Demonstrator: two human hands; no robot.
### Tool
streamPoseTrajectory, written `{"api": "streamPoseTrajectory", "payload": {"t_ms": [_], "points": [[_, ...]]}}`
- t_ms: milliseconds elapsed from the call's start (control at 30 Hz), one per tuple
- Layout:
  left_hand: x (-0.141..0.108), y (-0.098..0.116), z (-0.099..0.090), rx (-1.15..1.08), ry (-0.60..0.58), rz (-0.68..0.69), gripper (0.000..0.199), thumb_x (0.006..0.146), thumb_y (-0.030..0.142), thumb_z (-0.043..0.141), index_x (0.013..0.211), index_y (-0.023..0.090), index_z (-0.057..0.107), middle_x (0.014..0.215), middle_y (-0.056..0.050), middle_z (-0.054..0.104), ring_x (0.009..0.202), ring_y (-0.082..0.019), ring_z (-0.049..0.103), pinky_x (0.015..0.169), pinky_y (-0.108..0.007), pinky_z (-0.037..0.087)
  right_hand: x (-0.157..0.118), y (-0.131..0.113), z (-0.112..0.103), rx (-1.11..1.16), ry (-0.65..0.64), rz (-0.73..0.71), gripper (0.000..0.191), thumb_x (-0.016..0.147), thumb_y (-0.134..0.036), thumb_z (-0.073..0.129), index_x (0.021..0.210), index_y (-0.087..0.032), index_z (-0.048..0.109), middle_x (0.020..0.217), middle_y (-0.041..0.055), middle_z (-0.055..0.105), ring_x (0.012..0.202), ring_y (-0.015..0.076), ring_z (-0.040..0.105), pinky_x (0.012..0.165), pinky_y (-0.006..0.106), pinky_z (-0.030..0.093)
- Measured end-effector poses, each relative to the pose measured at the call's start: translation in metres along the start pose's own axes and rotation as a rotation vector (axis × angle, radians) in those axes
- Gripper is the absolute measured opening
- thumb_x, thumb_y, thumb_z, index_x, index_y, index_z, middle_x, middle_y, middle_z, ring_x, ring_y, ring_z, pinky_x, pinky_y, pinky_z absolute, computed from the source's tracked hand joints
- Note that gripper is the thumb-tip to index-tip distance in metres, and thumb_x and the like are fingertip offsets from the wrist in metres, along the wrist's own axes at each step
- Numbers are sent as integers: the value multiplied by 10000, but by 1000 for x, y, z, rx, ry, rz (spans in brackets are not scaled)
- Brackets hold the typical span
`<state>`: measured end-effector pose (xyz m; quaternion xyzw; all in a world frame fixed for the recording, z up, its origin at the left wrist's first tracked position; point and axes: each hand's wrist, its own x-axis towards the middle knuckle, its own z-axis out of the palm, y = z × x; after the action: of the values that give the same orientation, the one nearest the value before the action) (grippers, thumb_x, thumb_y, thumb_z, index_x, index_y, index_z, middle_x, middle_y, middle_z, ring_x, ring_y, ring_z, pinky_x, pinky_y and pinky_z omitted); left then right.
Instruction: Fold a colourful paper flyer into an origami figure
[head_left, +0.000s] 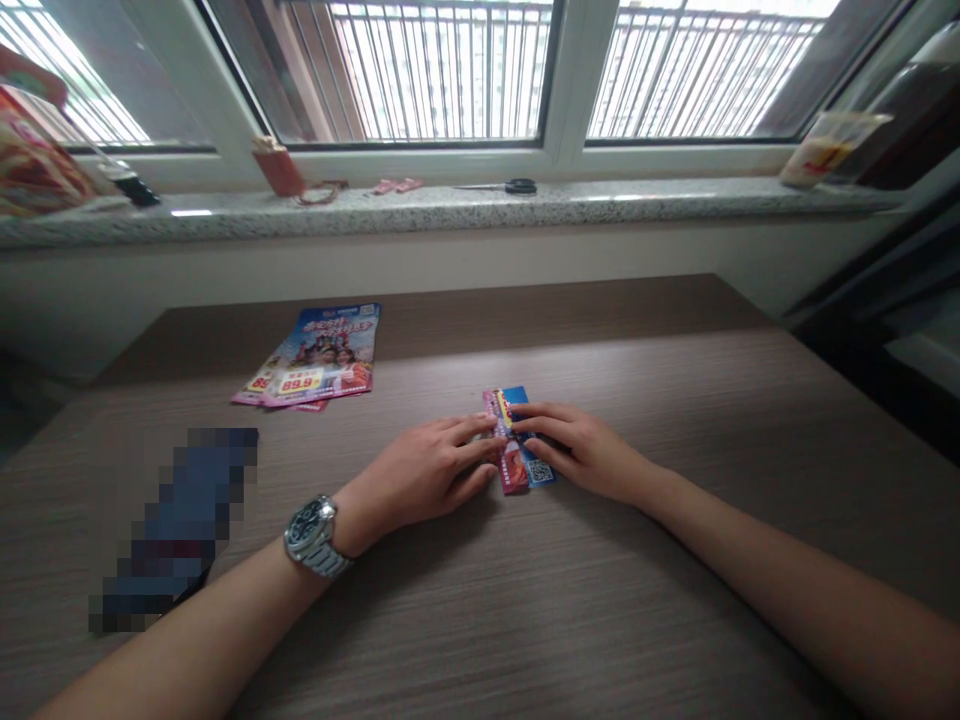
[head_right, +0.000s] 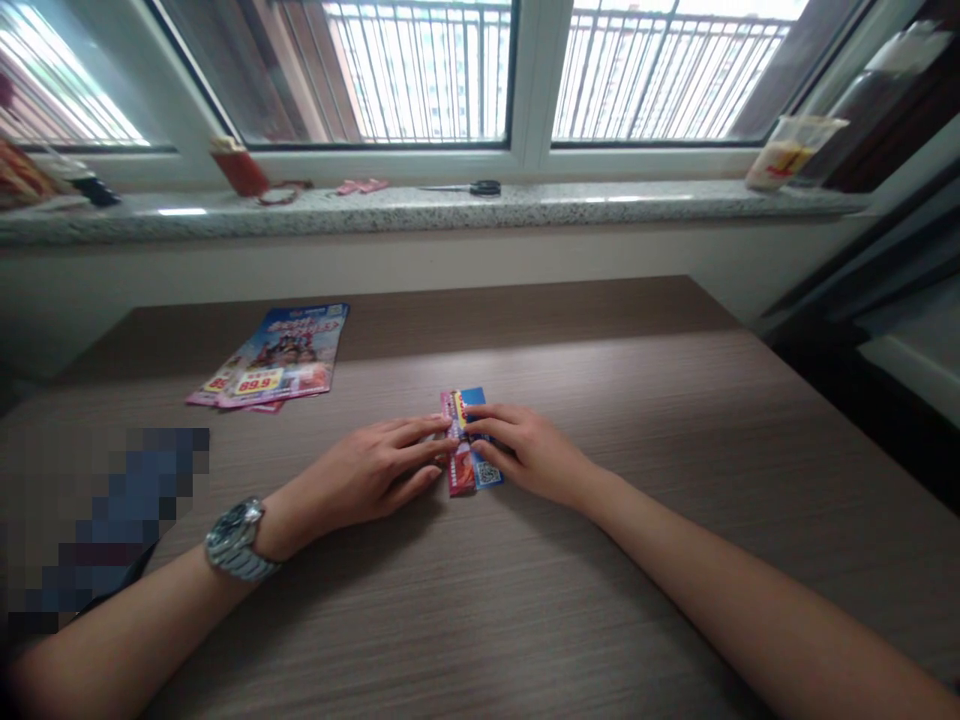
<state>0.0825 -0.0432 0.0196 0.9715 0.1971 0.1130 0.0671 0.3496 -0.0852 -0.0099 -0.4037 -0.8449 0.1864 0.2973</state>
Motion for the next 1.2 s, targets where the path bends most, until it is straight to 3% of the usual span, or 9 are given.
{"api": "streamPoseTrajectory", "payload": {"t_ms": [300, 533, 633, 967, 1200], "points": [[1, 3, 1, 5, 4, -22, 397, 1050, 334, 463, 1419, 231, 570, 1445, -116, 580, 1267, -263, 616, 1085, -437, 516, 11, -5, -5, 60, 33, 25, 191, 1014, -221, 543, 1122, -230, 701, 1253, 105, 703, 1162, 229, 669, 1018, 423, 532], [2, 5, 0, 4, -4, -39, 409, 1042, 329, 471, 1426, 228, 570, 1438, -117, 573, 1270, -280, 605, 1073, -440, 523, 31, 2, -9, -16, 20, 122, 51, 943, -195, 661, 924, -179, 705, 926, 62, 678, 825, 185, 653, 769, 316, 528], [1, 5, 1, 9, -12, -43, 416, 1044, 334, 464, 1431, 224, 568, 1462, -118, 555, 1277, -281, 602, 1076, -437, 522, 38, 7, -6, -6, 0, 157, 24, 912, -165, 695, 889, -161, 701, 890, 43, 638, 765, 157, 626, 718, 281, 499], [2, 6, 0, 1, -23, -47, 400, 1053, 322, 448, 1411, 206, 585, 1443, -111, 586, 1269, -272, 620, 1071, -432, 531, 40, 13, -3, -4, -10, 166, 37, 897, -182, 722, 869, -173, 699, 898, 33, 616, 760, 140, 611, 707, 266, 488], [1, 5, 2, -4, 0, -62, 390, 1056, 316, 451, 1409, 231, 593, 1409, -109, 611, 1187, -264, 672, 988, -405, 577, 35, 11, -3, -10, -23, 124, 55, 871, -173, 747, 859, -189, 697, 943, 43, 621, 851, 171, 623, 784, 303, 507]]}}
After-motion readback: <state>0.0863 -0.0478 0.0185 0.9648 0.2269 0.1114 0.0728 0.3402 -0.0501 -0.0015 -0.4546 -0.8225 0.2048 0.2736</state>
